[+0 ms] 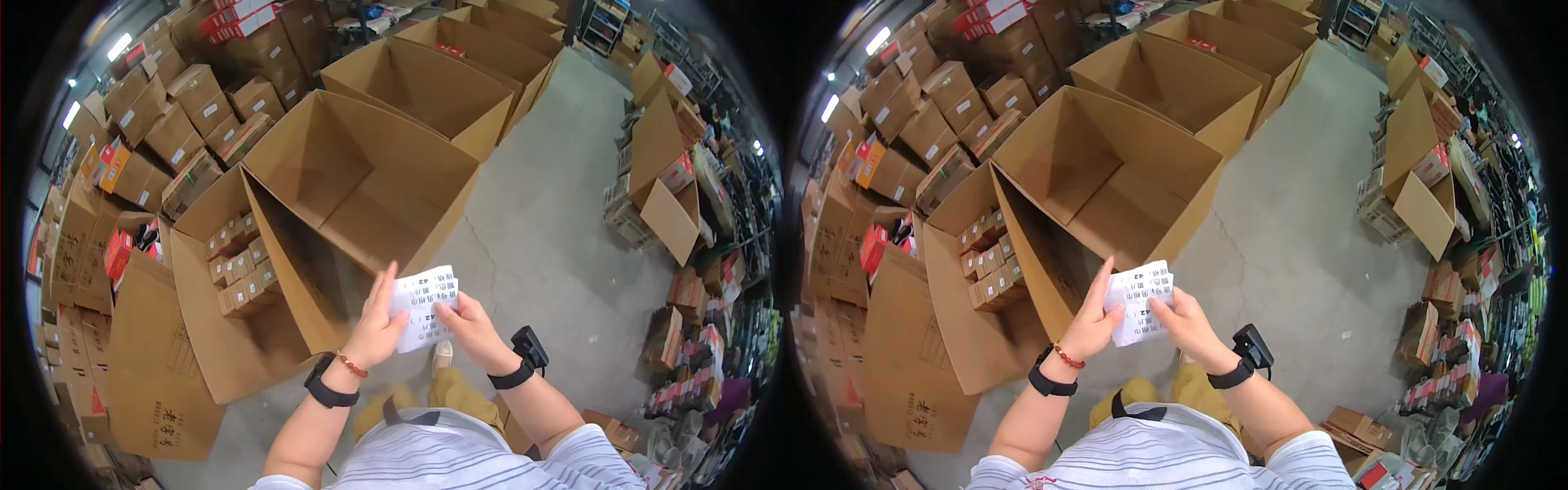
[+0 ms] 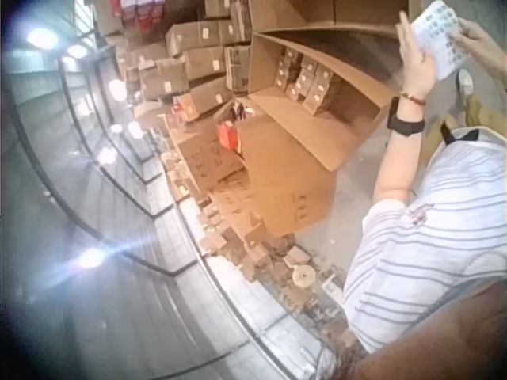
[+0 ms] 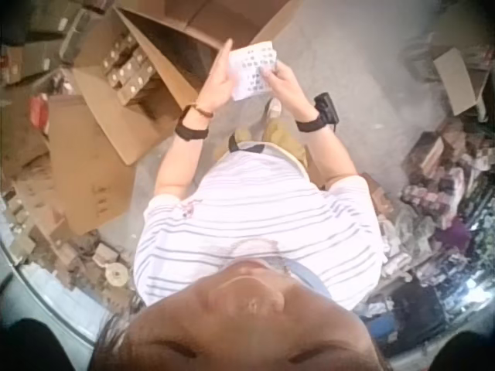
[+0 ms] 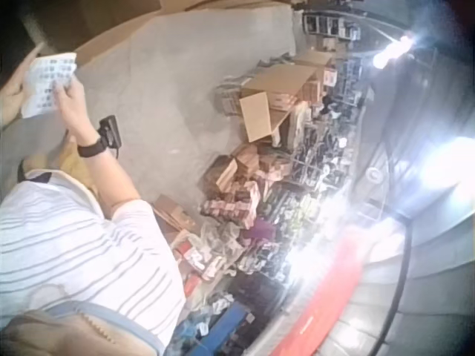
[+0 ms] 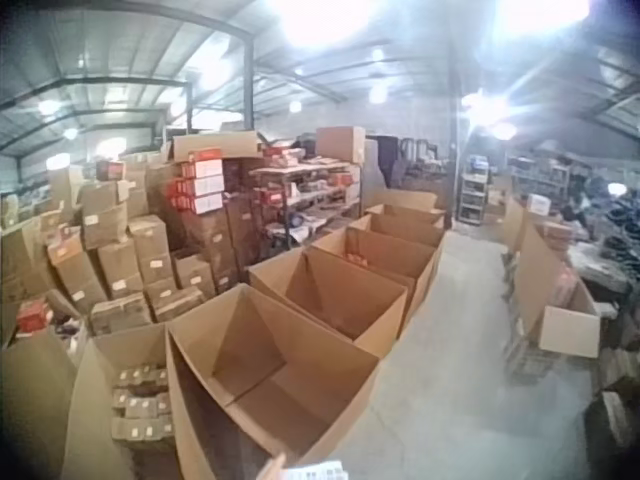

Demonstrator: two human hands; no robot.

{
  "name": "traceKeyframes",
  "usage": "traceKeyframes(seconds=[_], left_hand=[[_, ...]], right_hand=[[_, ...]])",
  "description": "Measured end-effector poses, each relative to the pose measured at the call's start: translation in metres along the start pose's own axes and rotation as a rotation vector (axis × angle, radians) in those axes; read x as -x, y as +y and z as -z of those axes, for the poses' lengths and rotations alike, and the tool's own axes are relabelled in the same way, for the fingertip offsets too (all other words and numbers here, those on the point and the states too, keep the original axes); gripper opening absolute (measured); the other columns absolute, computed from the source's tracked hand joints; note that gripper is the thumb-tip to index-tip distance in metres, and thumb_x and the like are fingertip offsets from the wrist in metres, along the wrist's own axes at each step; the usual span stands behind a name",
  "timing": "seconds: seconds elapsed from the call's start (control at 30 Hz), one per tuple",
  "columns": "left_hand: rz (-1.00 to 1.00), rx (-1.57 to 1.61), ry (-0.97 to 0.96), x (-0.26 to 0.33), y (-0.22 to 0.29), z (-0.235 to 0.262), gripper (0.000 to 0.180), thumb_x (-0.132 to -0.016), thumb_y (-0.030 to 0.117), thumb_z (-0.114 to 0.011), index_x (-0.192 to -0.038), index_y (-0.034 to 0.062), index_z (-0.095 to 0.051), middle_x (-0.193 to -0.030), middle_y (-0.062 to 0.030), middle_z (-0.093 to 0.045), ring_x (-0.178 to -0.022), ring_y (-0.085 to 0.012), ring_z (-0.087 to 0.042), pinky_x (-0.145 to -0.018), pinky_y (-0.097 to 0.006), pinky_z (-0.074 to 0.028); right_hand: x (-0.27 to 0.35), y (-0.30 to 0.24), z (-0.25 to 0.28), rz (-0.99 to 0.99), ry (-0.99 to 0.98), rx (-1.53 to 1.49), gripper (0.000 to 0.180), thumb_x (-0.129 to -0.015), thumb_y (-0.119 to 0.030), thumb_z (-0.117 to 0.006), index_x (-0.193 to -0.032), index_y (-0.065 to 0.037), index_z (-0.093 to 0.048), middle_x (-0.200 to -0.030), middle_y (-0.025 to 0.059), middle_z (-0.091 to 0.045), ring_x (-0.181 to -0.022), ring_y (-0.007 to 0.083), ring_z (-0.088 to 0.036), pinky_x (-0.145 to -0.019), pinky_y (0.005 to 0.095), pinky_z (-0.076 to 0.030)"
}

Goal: The recorder moves through a warehouse and sticks labels onto large cardboard shipping boxes.

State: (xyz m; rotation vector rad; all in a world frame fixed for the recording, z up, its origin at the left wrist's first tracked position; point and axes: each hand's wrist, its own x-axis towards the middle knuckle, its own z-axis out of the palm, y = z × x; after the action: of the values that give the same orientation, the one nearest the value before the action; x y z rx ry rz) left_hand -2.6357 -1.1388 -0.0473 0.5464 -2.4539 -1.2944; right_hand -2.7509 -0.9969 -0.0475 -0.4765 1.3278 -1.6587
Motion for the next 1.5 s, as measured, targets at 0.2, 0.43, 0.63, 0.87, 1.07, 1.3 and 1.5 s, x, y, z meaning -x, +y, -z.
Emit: traceKeyframes(seconds=[0.2, 0.43, 0.63, 0.87, 1.07, 1.3, 1.5], left_hand=[[0.333, 1.018, -0.065, -0.060, 0.009, -0.018, 0.070, -0.081, -0.005, -0.053, -0.141, 0.0066, -0.019, -0.122, -0.0108, -0.050, -0.109, -0.0165, -0.049, -0.094, -0.029, -0.039], [0.309, 0.381, -0.049, -0.119, -0.018, -0.004, 0.033, -0.074, -0.002, -0.065, -0.106, 0.0022, -0.060, -0.102, -0.0114, -0.062, -0.092, -0.0131, -0.058, -0.078, -0.026, -0.047], [0.301, 0.221, -0.228, -0.192, -0.027, 0.000, 0.014, -0.073, 0.005, -0.069, -0.086, 0.0021, -0.066, -0.074, -0.0071, -0.066, -0.068, -0.0103, -0.061, -0.063, -0.025, -0.049], [0.301, 0.489, -0.443, -0.284, 0.001, -0.103, 0.015, -0.080, 0.008, -0.064, -0.092, -0.0012, -0.064, -0.083, -0.0069, -0.066, -0.073, -0.0095, -0.059, -0.065, -0.024, -0.049], [0.228, 0.554, -0.189, -0.421, 0.019, -0.211, 0.024, -0.088, 0.017, -0.057, -0.097, -0.0047, -0.061, -0.091, -0.0090, -0.064, -0.083, -0.0113, -0.058, -0.074, -0.025, -0.047], [-0.089, -0.673, 0.054, -0.588, -0.046, -0.230, 0.023, -0.078, 0.001, -0.052, -0.091, 0.0097, -0.068, -0.083, -0.0217, -0.062, -0.080, -0.0371, -0.060, -0.072, -0.042, -0.048], [0.177, -1.117, -0.250, -0.685, -0.078, -0.285, 0.043, -0.068, 0.039, -0.071, -0.093, 0.0052, -0.065, -0.086, -0.0179, -0.063, -0.086, -0.0340, -0.059, -0.075, -0.042, -0.048]], right_hand=[[-0.052, -0.002, 0.032, -0.036, 0.126, -0.211, 0.024, -0.090, -0.010, -0.049, -0.113, -0.001, -0.049, -0.100, 0.0049, -0.059, -0.088, 0.0095, -0.056, -0.077, 0.0253, -0.046], [-0.121, -0.016, 0.057, 0.067, -0.085, 0.182, 0.030, -0.087, -0.005, -0.053, -0.117, -0.005, -0.049, -0.099, 0.0044, -0.058, -0.086, 0.0083, -0.055, -0.075, 0.0233, -0.045], [-0.145, -0.054, 0.068, 0.281, 0.386, 0.829, 0.012, -0.064, -0.011, -0.074, -0.075, -0.013, -0.069, -0.076, 0.0043, -0.051, -0.074, 0.0208, -0.051, -0.064, 0.0295, -0.042], [-0.142, -0.096, 0.172, 0.762, 0.701, 1.187, 0.014, -0.060, -0.006, -0.071, -0.071, -0.012, -0.064, -0.075, 0.0018, -0.058, -0.074, 0.0228, -0.055, -0.067, 0.0343, -0.043], [-0.134, -0.116, 0.348, 0.539, 1.070, -0.100, 0.005, -0.077, -0.005, -0.066, -0.080, -0.005, -0.062, -0.076, 0.0021, -0.061, -0.066, 0.0111, -0.057, -0.060, 0.0248, -0.046], [-0.170, -0.111, 0.478, 0.214, 0.867, -0.622, 0.012, -0.082, -0.013, -0.065, -0.087, -0.005, -0.058, -0.078, 0.0019, -0.061, -0.068, 0.0091, -0.058, -0.058, 0.0232, -0.048], [-0.251, -0.118, 0.547, 0.002, 0.855, -0.885, 0.011, -0.083, -0.013, -0.064, -0.089, -0.008, -0.055, -0.083, 0.0021, -0.061, -0.072, 0.0104, -0.058, -0.061, 0.0246, -0.049]])
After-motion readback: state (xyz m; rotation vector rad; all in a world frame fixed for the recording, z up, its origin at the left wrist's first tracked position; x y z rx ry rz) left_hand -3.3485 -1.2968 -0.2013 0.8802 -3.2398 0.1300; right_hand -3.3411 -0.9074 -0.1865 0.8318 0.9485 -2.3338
